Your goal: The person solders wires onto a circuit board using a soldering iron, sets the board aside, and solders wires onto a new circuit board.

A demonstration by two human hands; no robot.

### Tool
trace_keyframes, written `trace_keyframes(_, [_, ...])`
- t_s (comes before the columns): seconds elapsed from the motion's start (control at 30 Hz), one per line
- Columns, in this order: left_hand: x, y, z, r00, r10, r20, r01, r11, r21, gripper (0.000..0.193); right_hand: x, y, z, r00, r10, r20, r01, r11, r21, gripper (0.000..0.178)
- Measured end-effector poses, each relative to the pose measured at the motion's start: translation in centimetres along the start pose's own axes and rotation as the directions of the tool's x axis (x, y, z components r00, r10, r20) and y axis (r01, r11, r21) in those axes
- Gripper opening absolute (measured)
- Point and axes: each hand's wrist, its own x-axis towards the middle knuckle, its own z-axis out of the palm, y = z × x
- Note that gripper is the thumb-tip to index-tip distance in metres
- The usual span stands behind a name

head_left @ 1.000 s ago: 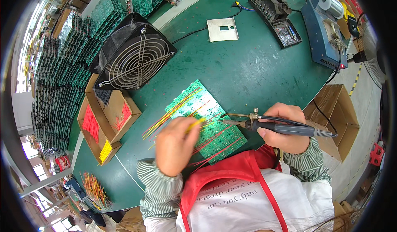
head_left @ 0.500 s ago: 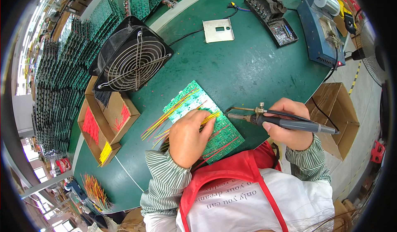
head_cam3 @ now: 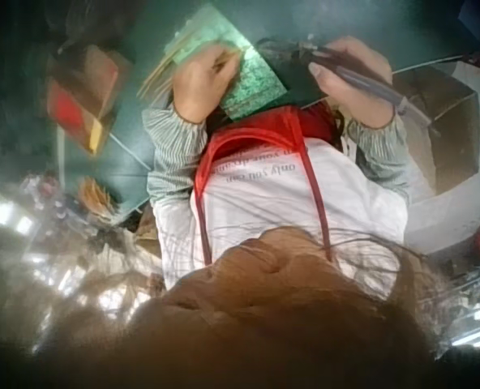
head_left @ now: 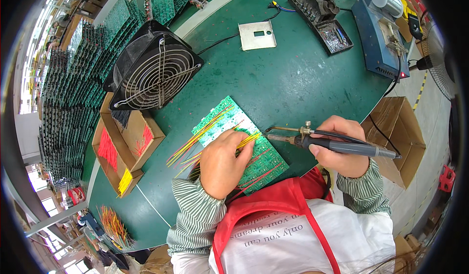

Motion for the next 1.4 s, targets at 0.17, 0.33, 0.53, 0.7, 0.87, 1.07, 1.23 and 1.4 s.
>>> trace_keyframes(0.17, [-0.4,0.0,-0.6,1.0,0.008,-0.012,-0.008,1.0,0.006,0.011,-0.3,-0.4,-0.2,0.999,-0.04,-0.009,0.039,0.999,-0.021,0.018])
trace_keyframes(0.33, [-3.3,-1.6,-4.3,0.983,0.024,-0.183,0.032,0.955,0.296,0.011,-1.0,-0.6,-0.5,1.0,-0.019,-0.002,0.019,1.0,-0.016,0.017])
trace_keyframes(0.53, [-7.2,-0.3,-5.0,0.978,-0.158,-0.133,0.176,0.976,0.132,0.011,-2.0,-0.7,1.2,0.987,-0.117,0.108,0.115,0.993,0.022,0.018])
trace_keyframes(0.7, [-7.7,-0.1,-3.1,0.967,-0.253,0.042,0.255,0.963,-0.086,0.01,-2.2,-1.5,3.1,0.975,-0.084,0.204,0.067,0.994,0.092,0.017])
trace_keyframes(0.87, [-7.8,-1.3,-2.3,0.984,-0.178,0.024,0.179,0.978,-0.107,0.01,-2.3,-1.3,4.0,0.978,-0.088,0.191,0.08,0.996,0.051,0.017])
trace_keyframes(1.07, [-7.7,-1.6,-1.9,0.99,-0.14,0.022,0.142,0.983,-0.113,0.009,-2.2,-1.1,4.2,0.98,-0.068,0.19,0.063,0.998,0.032,0.017])
trace_keyframes(1.23, [-7.5,-1.6,-1.9,0.99,-0.137,0.023,0.139,0.985,-0.099,0.01,-1.9,-1.1,4.2,0.978,-0.036,0.207,0.025,0.998,0.057,0.016])
trace_keyframes(1.4, [-7.4,-1.5,-2.0,0.988,-0.152,0.031,0.155,0.983,-0.097,0.01,-1.9,-1.1,3.9,0.98,-0.065,0.189,0.054,0.996,0.064,0.016])
